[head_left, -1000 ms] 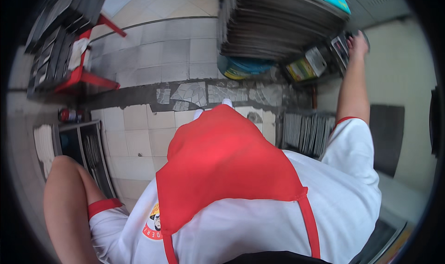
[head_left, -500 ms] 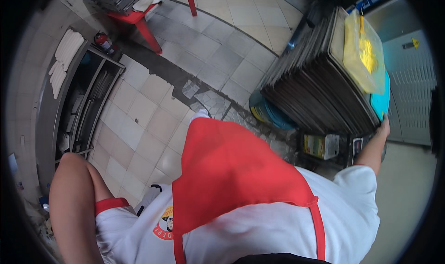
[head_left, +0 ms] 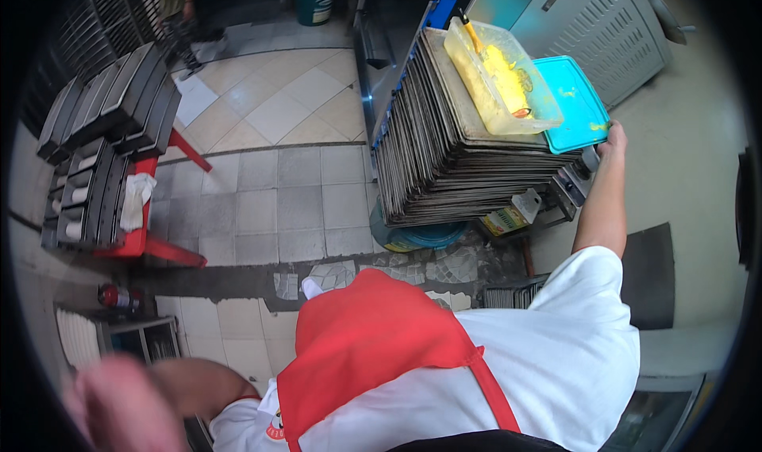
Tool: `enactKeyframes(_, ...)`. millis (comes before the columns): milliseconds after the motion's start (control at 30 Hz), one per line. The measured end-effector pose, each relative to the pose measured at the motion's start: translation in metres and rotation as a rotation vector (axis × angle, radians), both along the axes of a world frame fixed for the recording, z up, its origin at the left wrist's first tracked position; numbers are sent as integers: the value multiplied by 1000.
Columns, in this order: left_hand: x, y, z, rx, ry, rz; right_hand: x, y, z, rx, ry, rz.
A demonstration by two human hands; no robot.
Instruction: The person dons plastic gloves, greases long dough portions with a yellow spread by hand, and places the dough into rectangular metal baking pans.
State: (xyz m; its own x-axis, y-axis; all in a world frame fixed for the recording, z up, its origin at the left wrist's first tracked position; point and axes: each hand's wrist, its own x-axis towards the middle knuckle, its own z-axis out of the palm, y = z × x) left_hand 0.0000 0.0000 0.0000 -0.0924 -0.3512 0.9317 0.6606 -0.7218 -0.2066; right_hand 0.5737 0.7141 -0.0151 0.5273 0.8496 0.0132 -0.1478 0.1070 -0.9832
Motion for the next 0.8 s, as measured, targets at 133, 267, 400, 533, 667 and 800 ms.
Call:
enactKeyframes(133, -76, 128, -124, -599, -549, -4, -22, -68, 44, 471, -720, -149)
enactKeyframes(267, -63, 240, -191, -925, -599, -336, -156, -141, 60, 978, -1413, -217)
enactKeyframes(400, -19, 359, -175, -1174, -575, -665, -203, -172, 16, 874, -1796, 10)
enactKeyframes(533, 17, 512, -122, -1156, -289, -558, -229, -170, -1, 1038, -1640, -99)
enactKeyframes(667, -126, 718, -45, -1220, -130, -866, -314, -143, 42, 1108, -1327, -316)
enactKeyframes(800, 35, 790, -44, -1548, -59, -728, -234, -137, 18, 764, -1246, -229)
